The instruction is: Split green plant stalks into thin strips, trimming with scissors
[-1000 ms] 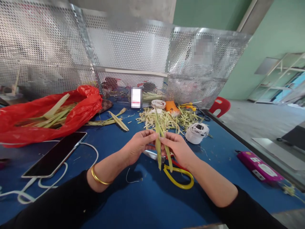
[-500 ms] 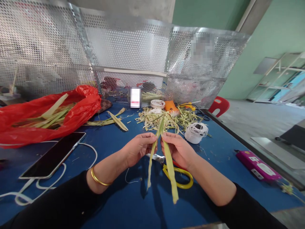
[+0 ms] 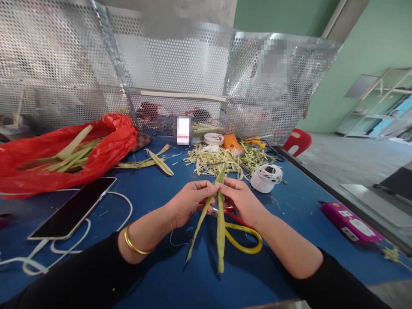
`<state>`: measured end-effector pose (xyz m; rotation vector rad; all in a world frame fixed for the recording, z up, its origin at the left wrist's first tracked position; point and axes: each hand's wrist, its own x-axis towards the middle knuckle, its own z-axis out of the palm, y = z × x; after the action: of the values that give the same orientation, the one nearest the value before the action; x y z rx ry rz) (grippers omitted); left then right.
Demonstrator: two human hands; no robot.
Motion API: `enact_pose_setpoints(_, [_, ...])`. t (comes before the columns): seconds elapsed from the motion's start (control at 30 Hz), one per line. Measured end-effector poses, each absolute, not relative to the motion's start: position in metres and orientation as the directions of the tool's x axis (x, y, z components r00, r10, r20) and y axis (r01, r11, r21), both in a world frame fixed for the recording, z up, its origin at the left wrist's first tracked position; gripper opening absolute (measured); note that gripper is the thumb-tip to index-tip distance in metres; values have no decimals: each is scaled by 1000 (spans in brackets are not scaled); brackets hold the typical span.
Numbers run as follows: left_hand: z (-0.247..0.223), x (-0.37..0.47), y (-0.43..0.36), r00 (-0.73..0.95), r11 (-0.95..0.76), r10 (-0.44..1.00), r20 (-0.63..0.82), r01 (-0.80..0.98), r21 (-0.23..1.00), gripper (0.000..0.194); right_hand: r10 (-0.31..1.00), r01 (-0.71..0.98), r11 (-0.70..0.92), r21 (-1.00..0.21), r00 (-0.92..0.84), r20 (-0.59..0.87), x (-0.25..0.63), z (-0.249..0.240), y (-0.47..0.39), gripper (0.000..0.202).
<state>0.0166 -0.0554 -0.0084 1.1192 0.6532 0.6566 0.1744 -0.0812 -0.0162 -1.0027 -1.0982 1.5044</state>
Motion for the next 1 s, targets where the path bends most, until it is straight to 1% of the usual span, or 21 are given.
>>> enact_pose_setpoints(0.1, [-8,17,-54,626,323,769,-130,-205,924,27,971,-341,-160,-926,-224,-85,175,-14,-82,22])
enact_pose_setpoints(0.2, [-10,15,-51,612,371,775,-159,-237,898,24,967,-459,-174,-871,-246,-63,176,-9,-83,18])
enact_pose_setpoints(0.27, [-11,14,-49,603,368,781,-163,-234,900,23,968,-479,-167,-862,-245,-52,177,-7,-82,20])
enact_pose_setpoints(0.4, [-12,15,-50,623,367,762,-177,-190,911,23,977,-437,-136,-889,-210,-46,176,-10,-81,24])
enact_pose_setpoints(0.53, [-12,18,-54,619,355,761,-195,-146,923,21,988,-358,-62,-932,-152,-8,175,-10,-81,26])
enact_pose_setpoints(0.7, [-9,20,-59,552,263,821,-143,-144,954,24,994,-239,55,-970,-82,76,174,-8,-84,31])
enact_pose_setpoints(0.83, [-6,21,-61,528,186,842,-116,-81,979,25,995,-188,87,-978,-25,93,174,-10,-83,27])
enact_pose_setpoints(0.9, [-6,21,-61,534,213,833,-146,-64,975,26,995,-182,93,-979,-9,96,175,-12,-81,25])
enact_pose_setpoints(1.0, [-7,22,-61,549,303,808,-212,-79,950,25,993,-191,117,-975,25,115,177,-15,-78,24])
